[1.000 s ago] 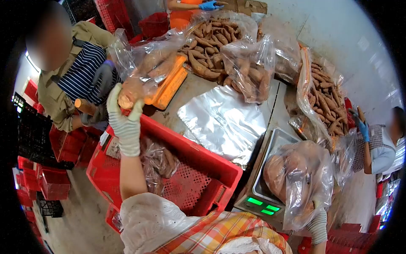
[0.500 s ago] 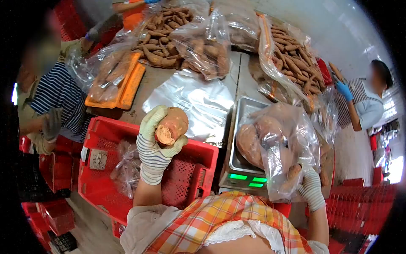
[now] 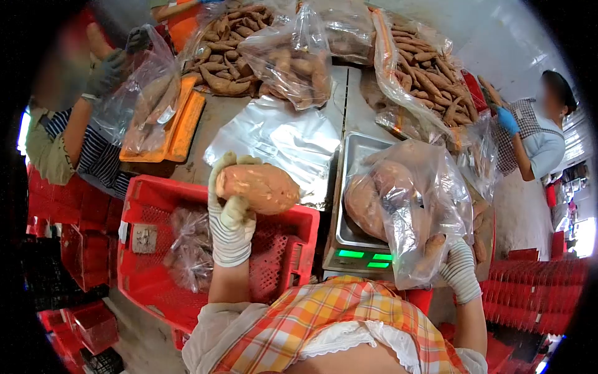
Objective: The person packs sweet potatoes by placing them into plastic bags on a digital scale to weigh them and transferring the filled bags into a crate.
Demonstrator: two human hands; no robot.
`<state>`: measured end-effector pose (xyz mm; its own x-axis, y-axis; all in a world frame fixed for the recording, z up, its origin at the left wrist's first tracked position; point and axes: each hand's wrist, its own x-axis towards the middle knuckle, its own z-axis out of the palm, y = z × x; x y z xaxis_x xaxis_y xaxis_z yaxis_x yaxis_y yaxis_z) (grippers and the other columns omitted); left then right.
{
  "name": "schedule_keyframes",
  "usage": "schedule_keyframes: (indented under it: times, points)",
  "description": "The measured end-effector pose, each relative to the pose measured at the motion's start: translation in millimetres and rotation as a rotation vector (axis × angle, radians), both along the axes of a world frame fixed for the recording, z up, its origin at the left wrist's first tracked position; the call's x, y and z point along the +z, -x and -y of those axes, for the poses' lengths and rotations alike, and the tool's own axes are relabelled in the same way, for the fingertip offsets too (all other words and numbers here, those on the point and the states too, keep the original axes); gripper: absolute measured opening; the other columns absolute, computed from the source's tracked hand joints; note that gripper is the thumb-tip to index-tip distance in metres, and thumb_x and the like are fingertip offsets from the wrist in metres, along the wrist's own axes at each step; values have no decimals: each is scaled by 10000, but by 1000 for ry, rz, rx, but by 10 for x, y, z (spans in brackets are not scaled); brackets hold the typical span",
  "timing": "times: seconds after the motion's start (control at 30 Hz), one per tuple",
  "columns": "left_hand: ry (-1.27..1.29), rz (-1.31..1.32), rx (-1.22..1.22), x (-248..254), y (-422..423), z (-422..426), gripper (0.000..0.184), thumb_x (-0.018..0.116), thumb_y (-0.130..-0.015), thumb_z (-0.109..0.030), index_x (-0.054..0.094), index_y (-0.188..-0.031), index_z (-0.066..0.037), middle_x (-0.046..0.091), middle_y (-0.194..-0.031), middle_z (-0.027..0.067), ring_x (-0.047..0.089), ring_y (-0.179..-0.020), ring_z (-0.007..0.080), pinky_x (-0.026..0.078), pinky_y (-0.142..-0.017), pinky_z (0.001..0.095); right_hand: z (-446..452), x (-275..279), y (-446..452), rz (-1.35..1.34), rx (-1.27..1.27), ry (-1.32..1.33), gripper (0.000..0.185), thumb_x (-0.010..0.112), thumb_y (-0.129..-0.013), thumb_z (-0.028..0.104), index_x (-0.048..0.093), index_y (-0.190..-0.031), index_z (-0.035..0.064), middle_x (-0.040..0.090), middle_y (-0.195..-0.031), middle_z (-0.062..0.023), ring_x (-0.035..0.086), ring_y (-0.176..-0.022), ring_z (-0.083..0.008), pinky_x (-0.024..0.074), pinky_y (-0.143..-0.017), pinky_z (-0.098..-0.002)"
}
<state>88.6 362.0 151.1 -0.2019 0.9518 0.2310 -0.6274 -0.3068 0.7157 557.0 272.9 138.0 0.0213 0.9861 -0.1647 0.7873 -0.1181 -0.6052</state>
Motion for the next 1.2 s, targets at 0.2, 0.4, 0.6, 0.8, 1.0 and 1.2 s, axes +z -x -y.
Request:
schedule_keyframes:
  times: [0.2,0.4,0.6,0.8,1.0,1.2]
  points:
    - [224,520,-223,-178,-118,-72,612,659,-774,-403,460,-1265,-96,570,-1114,111,548,-1060,292,460,-912,492,0,-62,-17,-306,-157,77,345,678,-696,53,577,-1025,36,626,-952,-75,604,-863,-206,483,-781,-315]
    - [261,947,-518,-446,-168,-111,627,576,-811,-441,455,-1280,-43,549,-1168,141,532,-1075,302,442,-895,553,-5,25,-126,-237,-65,45,431,720,-645,44,571,-1049,39,627,-992,-71,598,-910,-197,486,-797,-313]
    - [325,1009,-506,-520,-150,-98,619,549,-811,-513,507,-1238,-66,595,-1104,120,558,-1060,300,448,-895,564,-197,-117,-192,209,14,-47,699,784,-652,136,443,-1255,39,541,-1140,-71,556,-974,-161,482,-847,-293]
    - [260,630,-379,-312,-219,-50,689,634,-774,-499,454,-1275,-61,586,-1105,117,568,-1035,270,487,-883,483,3,172,280,636,-9,-102,725,737,-669,176,411,-1295,9,485,-1228,-125,516,-1074,-252,415,-929,-345]
    - [-84,-323,-10,-69,-319,101,722,812,-651,-163,453,-1260,-19,579,-1103,119,577,-989,198,466,-901,338,-56,216,356,110,-26,-174,567,612,-764,151,430,-1282,13,503,-1220,-118,514,-1075,-230,415,-933,-337]
    - [-104,-433,-21,39,-334,181,645,824,-616,-92,519,-1180,-18,588,-1097,82,568,-979,151,451,-886,294,-48,527,598,-496,-243,-1,317,399,-949,93,462,-1255,39,539,-1180,-52,518,-1030,-157,469,-892,-305]
